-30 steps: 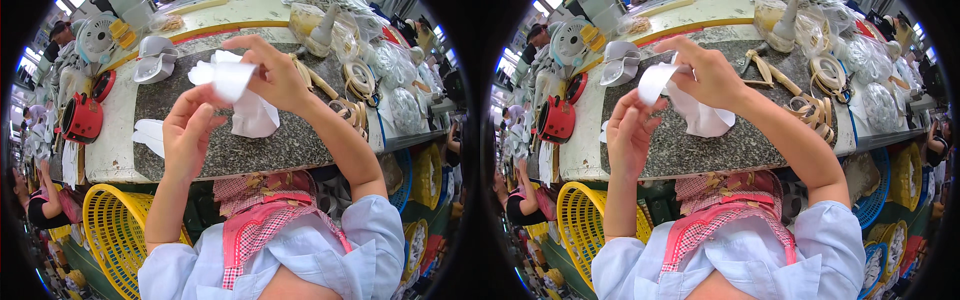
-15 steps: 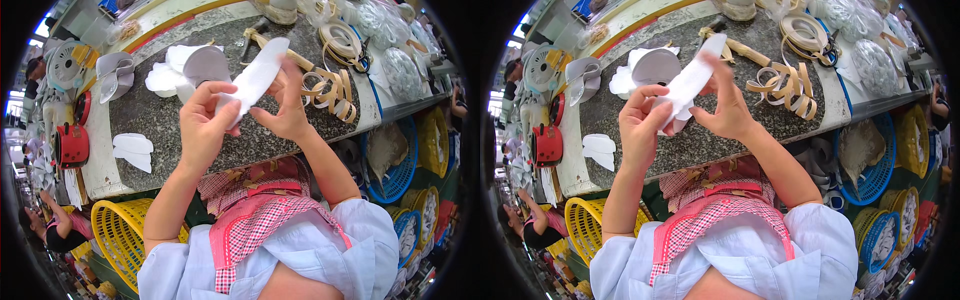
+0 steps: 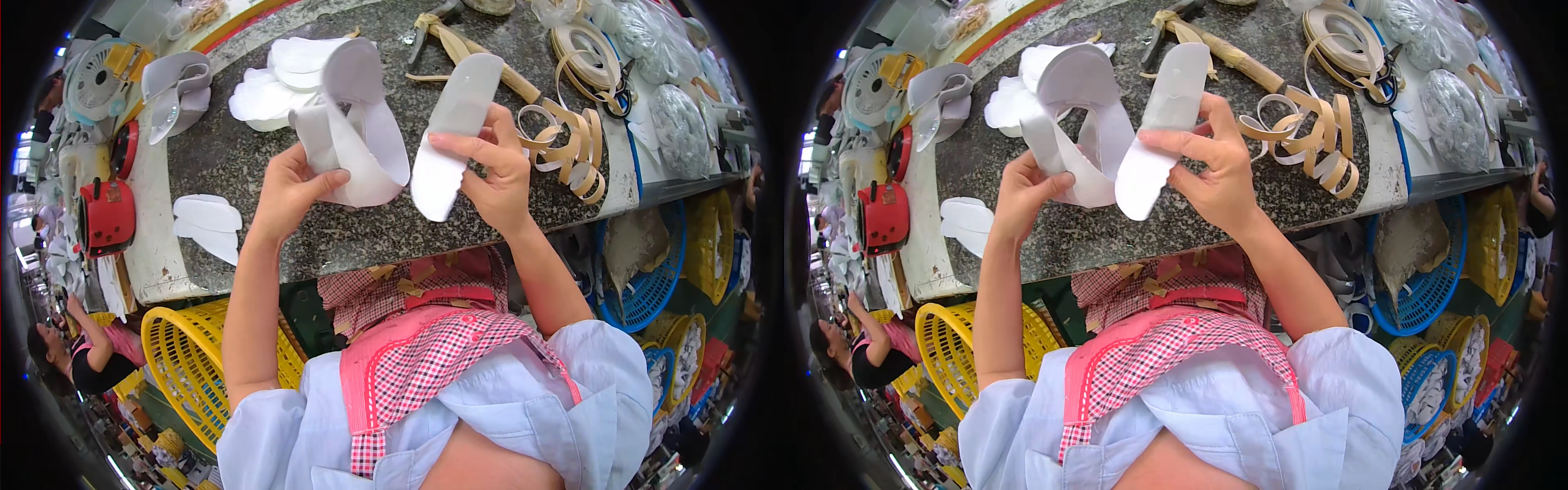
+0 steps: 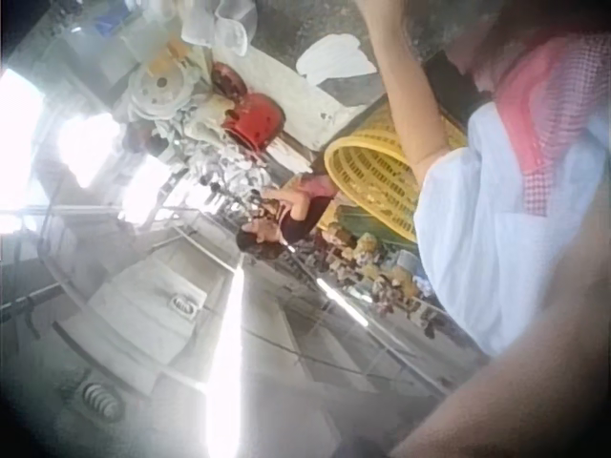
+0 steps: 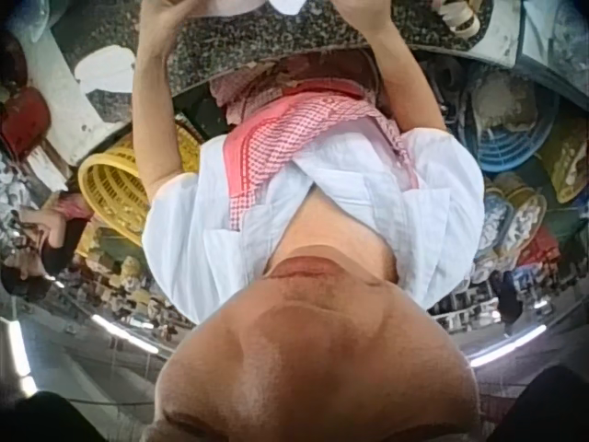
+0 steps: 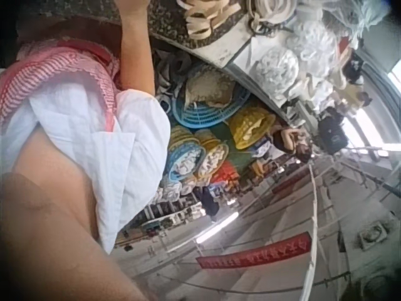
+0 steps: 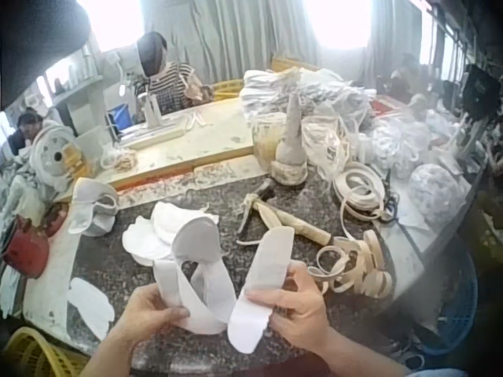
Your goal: The person assembles and finishes white shoes by gluing shoe uppers, shoe linings, and other shoe components together, then attaches decorative bows and hammers components into place.
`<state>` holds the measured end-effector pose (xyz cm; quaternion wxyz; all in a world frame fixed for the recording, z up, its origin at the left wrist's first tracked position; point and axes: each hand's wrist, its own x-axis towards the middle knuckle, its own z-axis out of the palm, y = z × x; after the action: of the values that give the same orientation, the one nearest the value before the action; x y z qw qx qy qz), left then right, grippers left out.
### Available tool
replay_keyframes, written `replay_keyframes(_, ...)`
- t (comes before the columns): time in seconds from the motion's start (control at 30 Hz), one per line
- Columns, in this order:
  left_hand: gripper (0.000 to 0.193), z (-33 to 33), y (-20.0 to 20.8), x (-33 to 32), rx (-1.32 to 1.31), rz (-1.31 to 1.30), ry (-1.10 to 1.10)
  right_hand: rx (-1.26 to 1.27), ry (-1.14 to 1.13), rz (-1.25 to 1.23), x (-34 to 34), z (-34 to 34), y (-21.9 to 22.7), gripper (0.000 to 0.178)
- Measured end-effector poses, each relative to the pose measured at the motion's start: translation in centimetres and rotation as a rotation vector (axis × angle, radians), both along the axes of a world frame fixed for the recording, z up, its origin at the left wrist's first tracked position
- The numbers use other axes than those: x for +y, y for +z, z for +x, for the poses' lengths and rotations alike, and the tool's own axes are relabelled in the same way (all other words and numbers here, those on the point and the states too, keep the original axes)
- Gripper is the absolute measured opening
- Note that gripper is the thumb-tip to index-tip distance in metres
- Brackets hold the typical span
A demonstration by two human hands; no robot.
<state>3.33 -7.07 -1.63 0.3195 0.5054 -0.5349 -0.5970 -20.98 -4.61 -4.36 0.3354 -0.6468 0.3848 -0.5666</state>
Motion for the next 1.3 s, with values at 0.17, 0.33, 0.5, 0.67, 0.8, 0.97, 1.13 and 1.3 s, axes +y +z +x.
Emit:
replay_keyframes(0.17,0.01,1.0,0.1,-1.5,-0.08,-0.253,-0.263,0.239,-0.222,-0.182,0.4,-0.3,0.1,0.038)
replay_keyframes(0.33,0.014,4.5,-3.0,-1.1,-0.026,0.036,-0.36,0.377,-0.213,-0.24,1.6,0.1,-0.9,0.032)
replay_keyframes(0.5,0.007,3.9,-2.4,-1.1,0.051,-0.039,-0.353,0.302,-0.022,-0.302,1.2,3.8,-0.5,0.033)
replay_keyframes(0.67,0.024,4.2,-1.2,-0.7,-0.152,-0.105,-0.393,0.409,-0.054,-0.233,0.0,6.3,-1.1,0.022)
replay_keyframes(0.8,0.031,5.2,-2.7,-0.1,-0.081,0.071,-0.273,0.495,-0.063,-0.293,0.2,7.2,-1.1,0.017)
replay_keyframes(0.97,0.034,5.5,-2.3,-0.1,-0.161,-0.159,-0.319,0.582,-0.041,-0.319,0.3,7.2,-2.3,0.014)
replay_keyframes(1.13,0.045,6.1,-4.6,-1.2,-0.143,-0.239,-0.35,0.688,-0.111,-0.385,0.0,7.1,-2.2,0.009)
replay_keyframes(1.3,0.025,7.2,-7.1,-0.5,-0.187,-0.107,-0.294,0.662,-0.097,-0.28,-0.2,7.2,-1.7,0.014)
